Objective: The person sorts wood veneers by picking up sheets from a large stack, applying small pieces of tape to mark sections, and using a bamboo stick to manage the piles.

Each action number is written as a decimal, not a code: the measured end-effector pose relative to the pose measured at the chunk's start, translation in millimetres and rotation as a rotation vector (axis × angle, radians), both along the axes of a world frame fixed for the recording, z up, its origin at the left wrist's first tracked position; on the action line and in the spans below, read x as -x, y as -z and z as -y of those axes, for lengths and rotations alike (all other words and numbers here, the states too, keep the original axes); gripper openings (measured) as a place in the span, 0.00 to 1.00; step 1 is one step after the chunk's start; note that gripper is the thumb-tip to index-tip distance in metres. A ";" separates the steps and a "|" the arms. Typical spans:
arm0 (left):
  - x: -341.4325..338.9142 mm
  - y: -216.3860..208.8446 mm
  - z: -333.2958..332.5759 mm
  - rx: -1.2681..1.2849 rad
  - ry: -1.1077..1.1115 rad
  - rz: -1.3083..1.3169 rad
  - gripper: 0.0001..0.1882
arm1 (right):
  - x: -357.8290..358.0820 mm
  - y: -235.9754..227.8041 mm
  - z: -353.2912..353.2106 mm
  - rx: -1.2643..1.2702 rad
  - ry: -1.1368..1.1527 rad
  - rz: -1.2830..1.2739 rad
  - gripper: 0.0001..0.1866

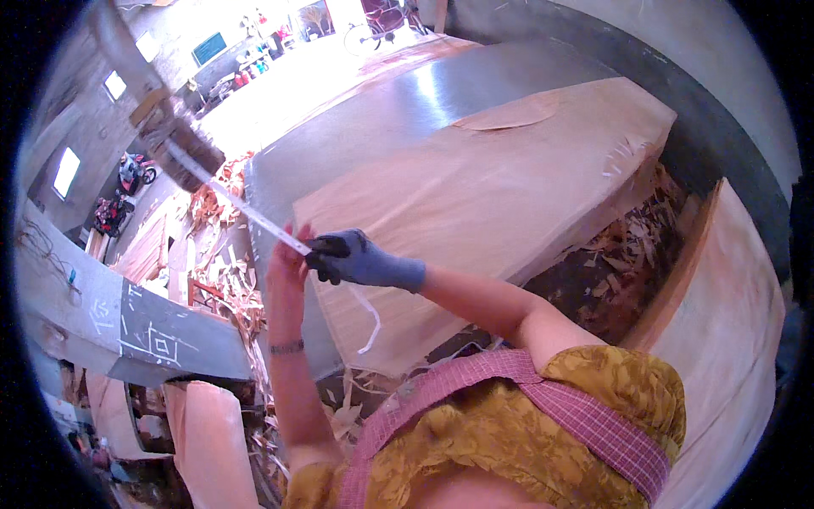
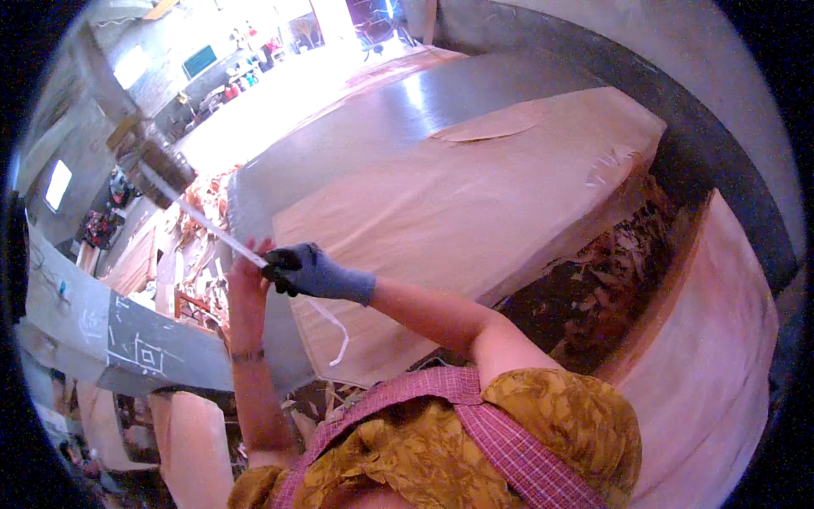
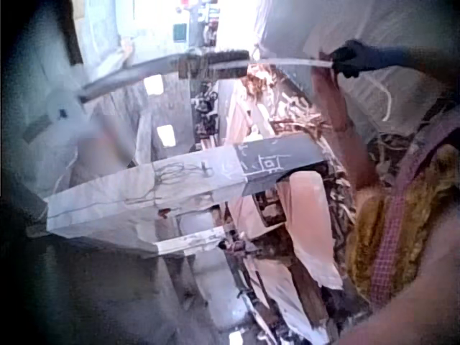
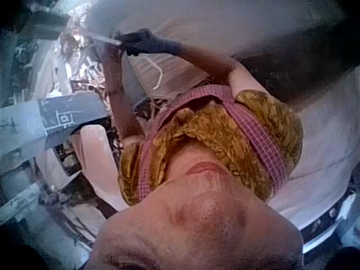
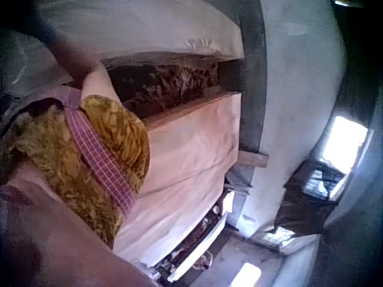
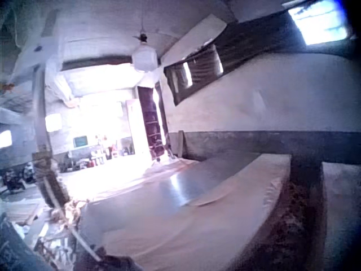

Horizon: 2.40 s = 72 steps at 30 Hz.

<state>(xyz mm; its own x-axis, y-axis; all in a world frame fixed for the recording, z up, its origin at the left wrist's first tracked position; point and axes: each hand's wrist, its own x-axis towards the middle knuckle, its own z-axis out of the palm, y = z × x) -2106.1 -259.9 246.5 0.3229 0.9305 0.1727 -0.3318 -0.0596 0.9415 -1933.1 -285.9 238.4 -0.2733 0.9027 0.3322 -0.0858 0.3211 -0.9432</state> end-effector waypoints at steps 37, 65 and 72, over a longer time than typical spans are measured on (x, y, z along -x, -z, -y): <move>-624.5 162.0 -392.7 -0.233 -0.048 -1.367 0.17 | -553.8 183.9 -150.6 0.827 0.510 -0.436 0.14; -619.8 280.1 -335.2 -0.854 -0.088 -1.315 0.21 | -657.7 273.2 -220.7 0.084 0.595 0.787 0.09; -631.8 270.5 -346.9 -0.465 0.030 -1.378 0.22 | -749.6 203.5 -198.0 1.029 0.587 -0.093 0.11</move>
